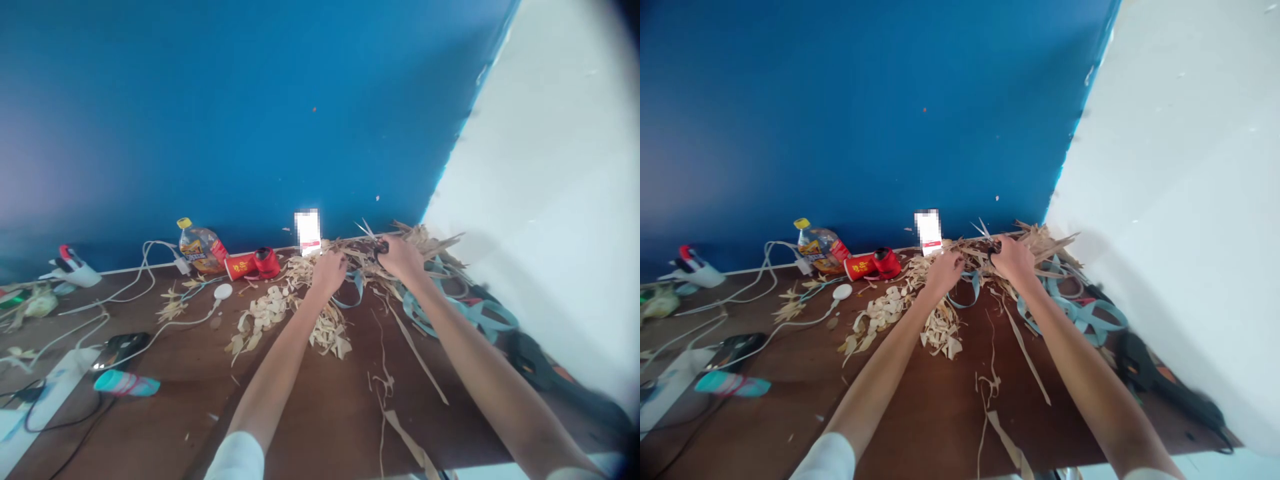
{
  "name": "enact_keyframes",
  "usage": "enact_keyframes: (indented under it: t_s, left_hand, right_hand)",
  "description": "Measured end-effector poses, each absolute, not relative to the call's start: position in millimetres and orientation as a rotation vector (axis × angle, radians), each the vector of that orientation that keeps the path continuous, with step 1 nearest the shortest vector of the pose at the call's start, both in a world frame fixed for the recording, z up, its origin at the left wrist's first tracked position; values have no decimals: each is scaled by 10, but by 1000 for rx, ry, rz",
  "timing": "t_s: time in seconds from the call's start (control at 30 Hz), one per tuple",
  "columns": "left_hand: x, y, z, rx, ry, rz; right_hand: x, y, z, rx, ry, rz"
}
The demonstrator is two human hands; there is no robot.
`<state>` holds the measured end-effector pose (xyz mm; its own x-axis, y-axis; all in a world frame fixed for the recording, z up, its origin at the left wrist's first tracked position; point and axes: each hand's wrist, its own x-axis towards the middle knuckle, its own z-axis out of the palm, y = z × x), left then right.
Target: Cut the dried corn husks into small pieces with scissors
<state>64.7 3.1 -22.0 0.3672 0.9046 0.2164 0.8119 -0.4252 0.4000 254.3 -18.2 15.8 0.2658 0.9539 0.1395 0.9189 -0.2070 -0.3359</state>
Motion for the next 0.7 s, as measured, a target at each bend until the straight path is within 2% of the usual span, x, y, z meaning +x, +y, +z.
enact_keyframes:
  t_s: [0.1, 0.2, 0.43, 0.57, 0.7]
  left_hand:
    - [946, 77, -232, 2568, 1377, 503]
    - [1205, 110, -272, 2624, 1434, 526]
    - [1361, 197, -318, 2669, 1384, 409]
    - [1223, 221, -271, 2453, 1501, 640]
    - [1021, 144, -159, 2059, 1382, 882]
  right_hand:
    - [2536, -183, 136, -2193, -1704, 137]
    - [2521, -192, 140, -2138, -1667, 146]
    - [2488, -257, 261, -1755, -1377, -11]
    - [2426, -381, 378, -1546, -1317, -85]
    - [2400, -446, 443, -1472, -1272, -110]
